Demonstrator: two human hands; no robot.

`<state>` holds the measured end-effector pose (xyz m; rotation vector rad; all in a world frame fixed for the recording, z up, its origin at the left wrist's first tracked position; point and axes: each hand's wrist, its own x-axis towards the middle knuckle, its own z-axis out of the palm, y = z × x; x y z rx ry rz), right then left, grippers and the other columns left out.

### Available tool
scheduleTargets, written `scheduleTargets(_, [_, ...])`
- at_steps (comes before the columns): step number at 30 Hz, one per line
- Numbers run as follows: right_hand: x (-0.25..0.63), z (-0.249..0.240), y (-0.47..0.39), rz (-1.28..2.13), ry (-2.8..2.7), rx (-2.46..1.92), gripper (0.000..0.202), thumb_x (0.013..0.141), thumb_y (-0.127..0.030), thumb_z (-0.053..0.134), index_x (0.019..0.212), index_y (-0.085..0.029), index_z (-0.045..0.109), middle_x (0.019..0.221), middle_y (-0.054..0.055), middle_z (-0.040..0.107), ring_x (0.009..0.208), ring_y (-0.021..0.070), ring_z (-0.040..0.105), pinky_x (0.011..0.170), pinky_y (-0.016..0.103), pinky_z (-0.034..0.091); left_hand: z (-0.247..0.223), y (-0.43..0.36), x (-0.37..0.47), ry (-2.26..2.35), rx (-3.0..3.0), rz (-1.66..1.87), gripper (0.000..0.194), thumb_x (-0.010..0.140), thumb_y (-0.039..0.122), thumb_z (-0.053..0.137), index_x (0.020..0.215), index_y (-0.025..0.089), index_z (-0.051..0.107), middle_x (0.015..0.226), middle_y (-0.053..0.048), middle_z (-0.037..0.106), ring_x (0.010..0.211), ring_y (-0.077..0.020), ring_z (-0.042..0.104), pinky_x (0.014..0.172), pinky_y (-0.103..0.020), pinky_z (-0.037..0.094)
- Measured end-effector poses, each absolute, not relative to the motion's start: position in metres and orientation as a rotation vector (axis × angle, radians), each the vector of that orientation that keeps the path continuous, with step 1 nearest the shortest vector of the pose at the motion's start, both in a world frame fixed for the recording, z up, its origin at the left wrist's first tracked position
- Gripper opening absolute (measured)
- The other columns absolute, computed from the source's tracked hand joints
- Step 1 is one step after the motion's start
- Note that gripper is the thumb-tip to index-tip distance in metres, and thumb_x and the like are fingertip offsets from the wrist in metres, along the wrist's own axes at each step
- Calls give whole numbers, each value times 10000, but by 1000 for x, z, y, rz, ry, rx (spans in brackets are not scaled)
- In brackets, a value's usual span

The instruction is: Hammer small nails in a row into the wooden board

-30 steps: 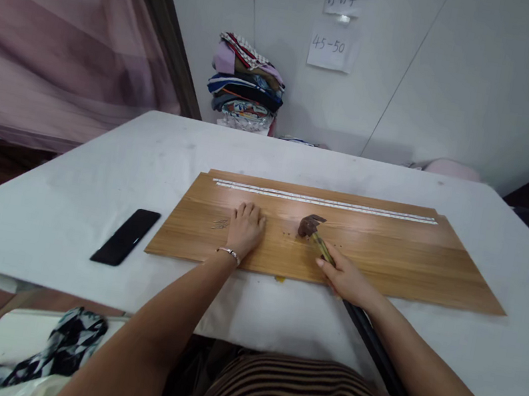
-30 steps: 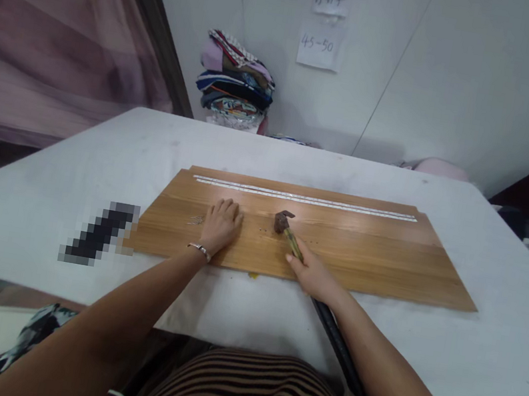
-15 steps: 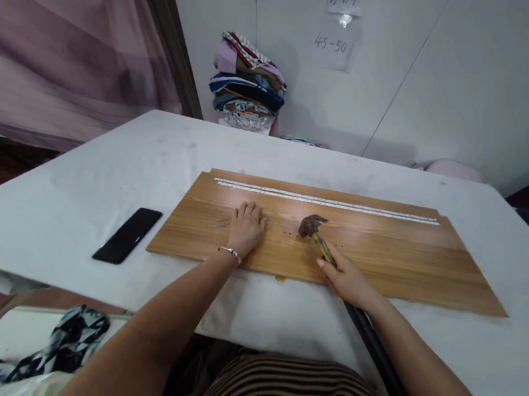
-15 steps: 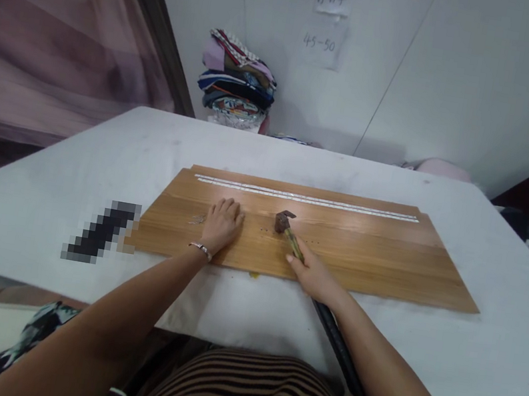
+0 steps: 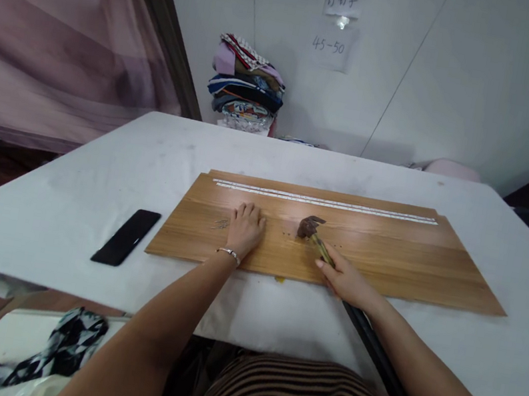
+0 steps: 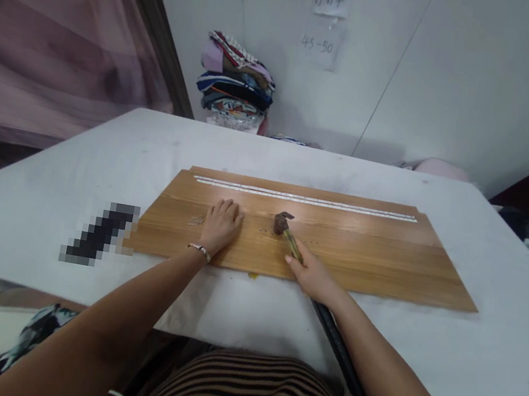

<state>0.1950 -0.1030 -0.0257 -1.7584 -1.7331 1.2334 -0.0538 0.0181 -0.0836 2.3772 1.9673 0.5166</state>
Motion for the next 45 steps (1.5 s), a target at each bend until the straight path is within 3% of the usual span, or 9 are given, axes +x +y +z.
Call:
scheduleTargets(21, [194, -21, -103, 1277, -1675, -1771, 698, 931, -457, 460, 1559, -232, 253, 911, 75, 686, 684, 192, 636, 612, 322, 511, -83, 18, -53, 1982, 2388, 484, 367, 937, 343, 374, 1187, 193, 598, 1416, -126, 531, 1354, -315, 407, 1110, -508, 328])
scheduleTargets(31, [194, -18, -101, 1193, -1730, -1750, 635, 939, -370, 433, 1535, -191, 307, 904, 85, 691, 801, 223, 662, 668, 328, 528, -83, 17, -53, 1976, 2386, 505, 350, 935, 334, 377, 1171, 202, 599, 1405, -126, 539, 1344, -308, 420, 1102, -517, 338])
scheduleTargets(36, [193, -18, -102, 1218, -1709, -1742, 634, 939, -373, 426, 1537, -201, 304, 853, 66, 676, 689, 191, 635, 604, 305, 510, -82, 17, -53, 1977, 2387, 498, 356, 936, 335, 371, 1169, 195, 600, 1400, -124, 543, 1348, -313, 410, 1105, -513, 334])
scheduleTargets(41, [194, -21, -104, 1292, -1676, -1741, 661, 945, -400, 400, 1557, -212, 238, 787, 32, 639, 458, 100, 485, 476, 252, 442, -84, 17, -54, 1973, 2370, 499, 354, 933, 333, 373, 1179, 210, 596, 1413, -120, 532, 1360, -306, 400, 1114, -516, 324])
scheduleTargets(45, [194, -21, -103, 1266, -1691, -1752, 656, 945, -394, 407, 1553, -201, 255, 803, 49, 649, 553, 145, 569, 531, 277, 478, -83, 17, -53, 1976, 2364, 490, 354, 931, 332, 375, 1178, 207, 597, 1418, -125, 529, 1364, -310, 399, 1115, -522, 322])
